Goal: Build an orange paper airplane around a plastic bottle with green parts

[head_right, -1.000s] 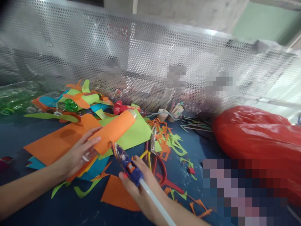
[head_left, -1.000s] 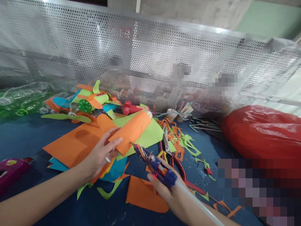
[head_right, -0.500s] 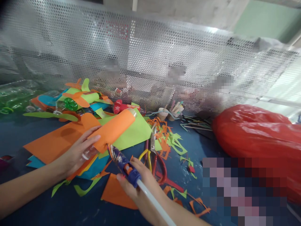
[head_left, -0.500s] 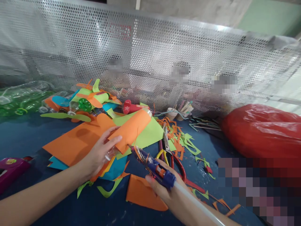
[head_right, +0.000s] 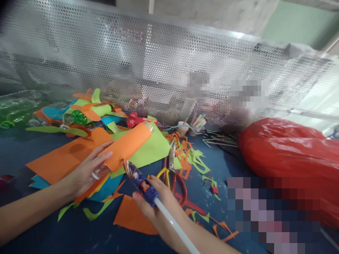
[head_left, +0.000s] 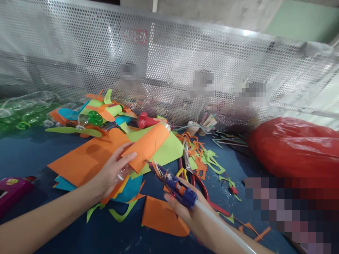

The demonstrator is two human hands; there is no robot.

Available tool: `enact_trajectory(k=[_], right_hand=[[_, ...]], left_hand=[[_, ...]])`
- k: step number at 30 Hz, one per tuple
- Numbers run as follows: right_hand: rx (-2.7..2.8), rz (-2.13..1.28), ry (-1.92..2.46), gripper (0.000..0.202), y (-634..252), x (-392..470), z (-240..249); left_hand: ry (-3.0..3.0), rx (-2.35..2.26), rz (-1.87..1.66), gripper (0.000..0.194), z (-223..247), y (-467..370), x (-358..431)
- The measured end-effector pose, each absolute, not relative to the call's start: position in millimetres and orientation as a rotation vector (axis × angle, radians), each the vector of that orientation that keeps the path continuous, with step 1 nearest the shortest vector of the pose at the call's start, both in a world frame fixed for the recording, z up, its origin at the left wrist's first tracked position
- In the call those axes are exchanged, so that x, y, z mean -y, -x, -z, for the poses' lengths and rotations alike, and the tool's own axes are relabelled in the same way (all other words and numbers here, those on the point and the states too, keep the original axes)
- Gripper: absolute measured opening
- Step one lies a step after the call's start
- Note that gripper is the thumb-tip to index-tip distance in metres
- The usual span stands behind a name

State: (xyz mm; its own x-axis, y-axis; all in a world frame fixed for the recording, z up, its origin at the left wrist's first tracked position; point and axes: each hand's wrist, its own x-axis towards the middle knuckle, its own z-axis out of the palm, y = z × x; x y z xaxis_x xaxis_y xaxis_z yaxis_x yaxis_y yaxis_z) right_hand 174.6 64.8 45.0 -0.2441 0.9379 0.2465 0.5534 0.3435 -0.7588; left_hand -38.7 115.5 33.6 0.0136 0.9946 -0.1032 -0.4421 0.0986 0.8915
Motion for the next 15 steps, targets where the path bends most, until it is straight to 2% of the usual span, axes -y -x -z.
enact_trajectory(k=[5,10,14,15], right_hand=[[1.936,-0.678,1.323,0.034,-173.3,-64.6,-34.6],[1.949,-0.73,1.387,0.027,-180.4,-76.4,-42.9],[2.376,-0.612,1.291,0.014,-207.4,-82.7,-69.8],[2.482,-0.584,1.263,0.018,-217.3,-84.1,-75.9]], left_hand=[[-0.794,-0.894,-1.315,0.042,-32.6,38.2,-116.9],[-0.78,-0.944,-1.341,0.041,-34.1,37.2,-116.4],[-0.778,-0.945,-1.343,0.041,-34.3,37.1,-115.2],[-0.774,-0.946,-1.34,0.042,-34.1,37.1,-115.0]])
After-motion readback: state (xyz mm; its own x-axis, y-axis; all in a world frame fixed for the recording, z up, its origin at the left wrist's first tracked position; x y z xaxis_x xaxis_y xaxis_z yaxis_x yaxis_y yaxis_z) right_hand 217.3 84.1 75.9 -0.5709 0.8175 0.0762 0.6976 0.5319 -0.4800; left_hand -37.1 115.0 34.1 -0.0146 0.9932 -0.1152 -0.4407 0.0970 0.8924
